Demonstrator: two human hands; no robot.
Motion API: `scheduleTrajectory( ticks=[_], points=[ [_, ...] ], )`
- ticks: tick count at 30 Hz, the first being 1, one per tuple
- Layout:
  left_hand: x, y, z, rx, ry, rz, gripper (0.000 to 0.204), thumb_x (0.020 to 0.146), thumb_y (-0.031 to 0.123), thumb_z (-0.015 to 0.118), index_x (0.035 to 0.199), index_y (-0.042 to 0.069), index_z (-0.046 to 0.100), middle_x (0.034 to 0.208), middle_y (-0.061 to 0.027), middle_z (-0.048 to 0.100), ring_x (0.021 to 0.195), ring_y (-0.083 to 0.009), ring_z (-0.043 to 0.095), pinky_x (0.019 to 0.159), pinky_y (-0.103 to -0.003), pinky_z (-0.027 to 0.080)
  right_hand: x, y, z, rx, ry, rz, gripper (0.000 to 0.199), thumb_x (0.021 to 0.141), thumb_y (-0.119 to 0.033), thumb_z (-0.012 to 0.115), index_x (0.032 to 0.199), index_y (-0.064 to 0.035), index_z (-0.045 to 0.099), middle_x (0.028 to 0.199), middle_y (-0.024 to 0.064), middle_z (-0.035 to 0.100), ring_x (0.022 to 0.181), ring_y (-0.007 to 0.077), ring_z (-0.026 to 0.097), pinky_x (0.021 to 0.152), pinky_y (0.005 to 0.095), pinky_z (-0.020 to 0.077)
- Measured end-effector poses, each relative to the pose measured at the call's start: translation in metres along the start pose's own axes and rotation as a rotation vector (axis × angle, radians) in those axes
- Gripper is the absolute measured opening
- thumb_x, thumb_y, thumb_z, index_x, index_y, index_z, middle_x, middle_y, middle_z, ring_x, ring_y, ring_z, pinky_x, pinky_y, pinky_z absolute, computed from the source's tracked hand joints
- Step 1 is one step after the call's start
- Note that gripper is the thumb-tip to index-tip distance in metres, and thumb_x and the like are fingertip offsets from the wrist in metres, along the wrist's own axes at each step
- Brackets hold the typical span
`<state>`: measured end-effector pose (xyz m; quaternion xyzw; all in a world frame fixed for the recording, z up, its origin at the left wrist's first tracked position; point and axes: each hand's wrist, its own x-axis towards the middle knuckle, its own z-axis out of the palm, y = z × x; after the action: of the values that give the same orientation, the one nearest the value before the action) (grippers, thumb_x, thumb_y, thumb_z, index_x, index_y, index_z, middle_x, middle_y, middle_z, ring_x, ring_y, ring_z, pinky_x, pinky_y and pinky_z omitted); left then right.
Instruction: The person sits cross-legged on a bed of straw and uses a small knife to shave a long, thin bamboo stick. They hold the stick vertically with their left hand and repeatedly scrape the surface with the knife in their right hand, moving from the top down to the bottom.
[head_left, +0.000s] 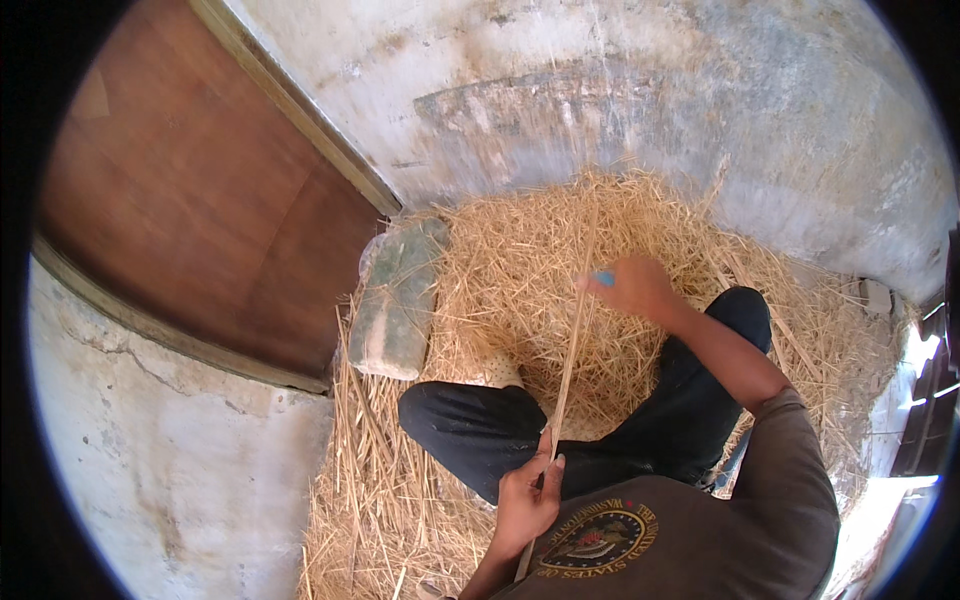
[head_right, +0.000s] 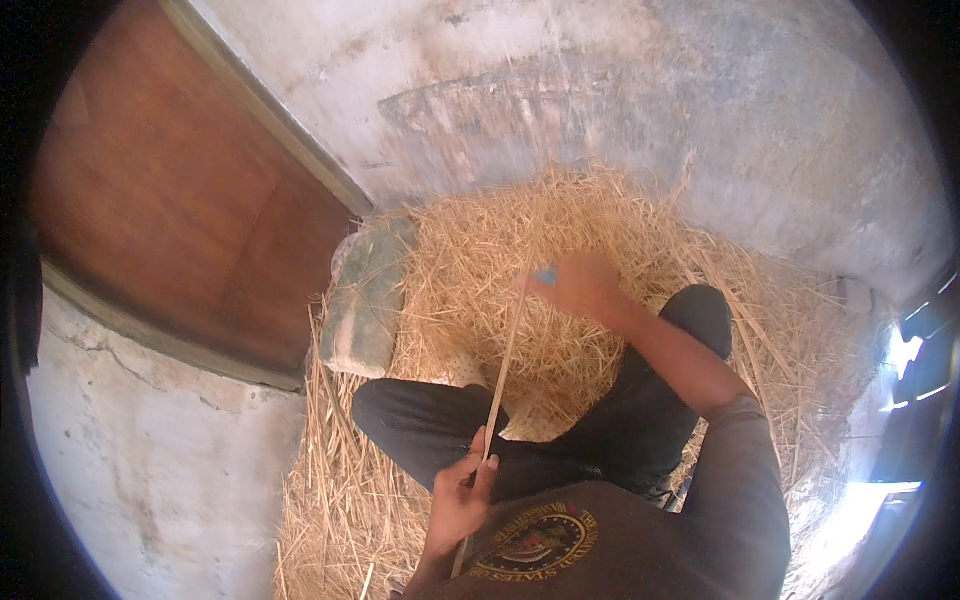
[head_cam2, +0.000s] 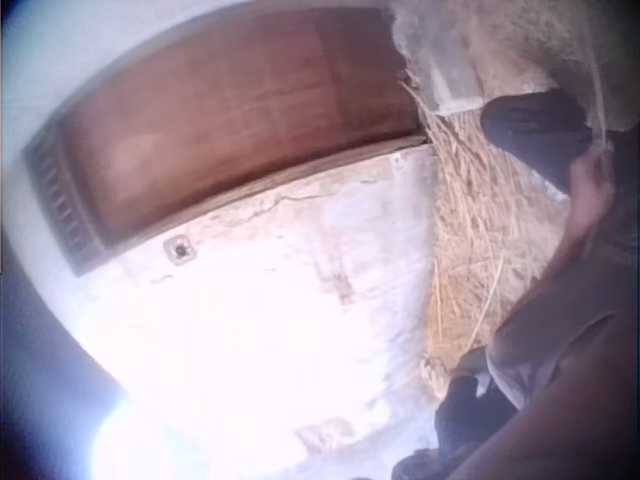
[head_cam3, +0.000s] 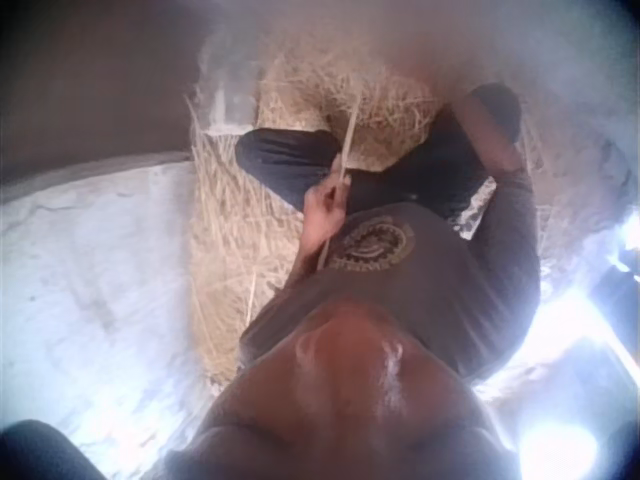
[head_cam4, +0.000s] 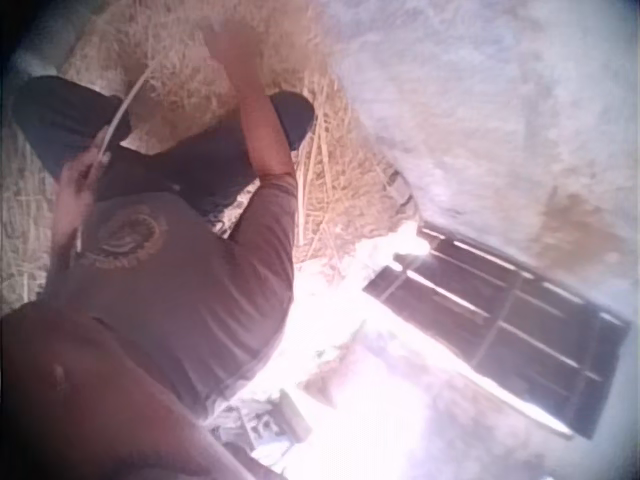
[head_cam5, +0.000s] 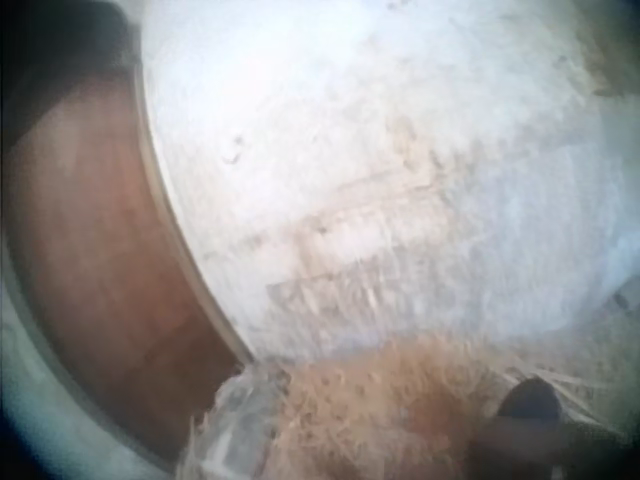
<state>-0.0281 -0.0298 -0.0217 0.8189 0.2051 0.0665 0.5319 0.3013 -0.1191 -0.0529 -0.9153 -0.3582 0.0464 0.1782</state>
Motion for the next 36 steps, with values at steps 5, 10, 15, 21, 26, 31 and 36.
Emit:
scheduleTrajectory(
  ticks=[5, 10, 15, 21, 26, 31, 36],
  points=[
    [0.003, 0.01, -0.003, -0.187, 0.016, -0.055, 0.029, 0.094, 0.005, 0.053, 0.12, -0.009, 0.056, 0.131, -0.0234, 0.053, 0.112, -0.0138, 0.054, 0.093, -0.026, 0.042, -0.074, -0.063, 0.006, 0.088, -0.012, -0.402, 0.072, 0.077, -0.078, 0.047, 0.056, -0.011, 0.064, 0.047, 0.013, 0.053, 0.045, 0.0309, 0.057, 0.045, 0.0422, 0.0445],
    [0.011, 0.013, -0.005, -0.196, 0.044, 0.005, 0.03, 0.097, 0.006, 0.05, 0.122, -0.01, 0.054, 0.135, -0.0232, 0.05, 0.119, -0.0139, 0.047, 0.097, -0.026, 0.039, -0.04, -0.05, 0.017, 0.098, -0.008, -0.182, 0.07, 0.075, -0.077, 0.051, 0.057, -0.0109, 0.065, 0.046, 0.0113, 0.052, 0.045, 0.0301, 0.057, 0.044, 0.0414, 0.0434],
    [0.007, 0.014, -0.004, -0.165, 0.081, 0.04, 0.032, 0.097, 0.007, 0.049, 0.124, -0.01, 0.052, 0.135, -0.0241, 0.05, 0.12, -0.0156, 0.048, 0.096, -0.026, 0.04, -0.022, -0.041, 0.016, 0.013, 0.11, -0.28, 0.072, 0.074, -0.078, 0.052, 0.058, -0.0091, 0.063, 0.046, 0.0103, 0.052, 0.044, 0.0288, 0.057, 0.042, 0.0414, 0.0421],
    [0.01, 0.014, -0.013, -0.094, 0.11, 0.07, 0.033, 0.096, 0.005, 0.05, 0.125, -0.009, 0.051, 0.134, -0.0247, 0.05, 0.107, -0.0106, 0.052, 0.087, -0.025, 0.044, 0.0, -0.048, 0.01, -0.072, 0.203, -0.39, 0.072, 0.075, -0.077, 0.052, 0.055, -0.0082, 0.059, 0.044, 0.009, 0.049, 0.041, 0.0282, 0.053, 0.041, 0.0408, 0.0405],
    [-0.016, 0.005, -0.013, -0.22, 0.016, -0.035, 0.032, 0.095, 0.004, 0.052, 0.124, -0.008, 0.053, 0.132, -0.0225, 0.053, 0.098, -0.0065, 0.052, 0.079, -0.022, 0.045, 0.064, -0.006, -0.029, -0.058, 0.106, 0.032, 0.074, 0.081, -0.075, 0.045, 0.057, -0.0073, 0.061, 0.043, 0.0067, 0.047, 0.042, 0.0251, 0.053, 0.041, 0.0392, 0.0413],
    [-0.016, 0.012, -0.015, -0.268, -0.003, -0.115, 0.031, 0.095, 0.004, 0.052, 0.125, -0.007, 0.054, 0.12, -0.0117, 0.063, 0.077, -0.0024, 0.045, 0.067, -0.019, 0.042, 0.096, 0.024, -0.029, -0.212, 0.249, 0.135, 0.079, 0.085, -0.075, 0.036, 0.058, -0.0056, 0.062, 0.052, 0.012, 0.053, 0.056, 0.024, 0.061, 0.047, 0.0421, 0.0455],
    [-0.027, 0.023, -0.03, -0.294, 0.036, -0.109, 0.035, 0.096, 0.006, 0.053, 0.13, -0.002, 0.053, 0.079, 0.0062, 0.05, 0.066, -0.0004, 0.037, 0.059, -0.016, 0.032, 0.116, 0.088, -0.054, 0.007, 0.213, 0.41, 0.087, 0.085, -0.079, 0.028, 0.061, -0.0016, 0.058, 0.059, 0.0106, 0.057, 0.059, 0.022, 0.059, 0.054, 0.042, 0.0465]
  ],
)
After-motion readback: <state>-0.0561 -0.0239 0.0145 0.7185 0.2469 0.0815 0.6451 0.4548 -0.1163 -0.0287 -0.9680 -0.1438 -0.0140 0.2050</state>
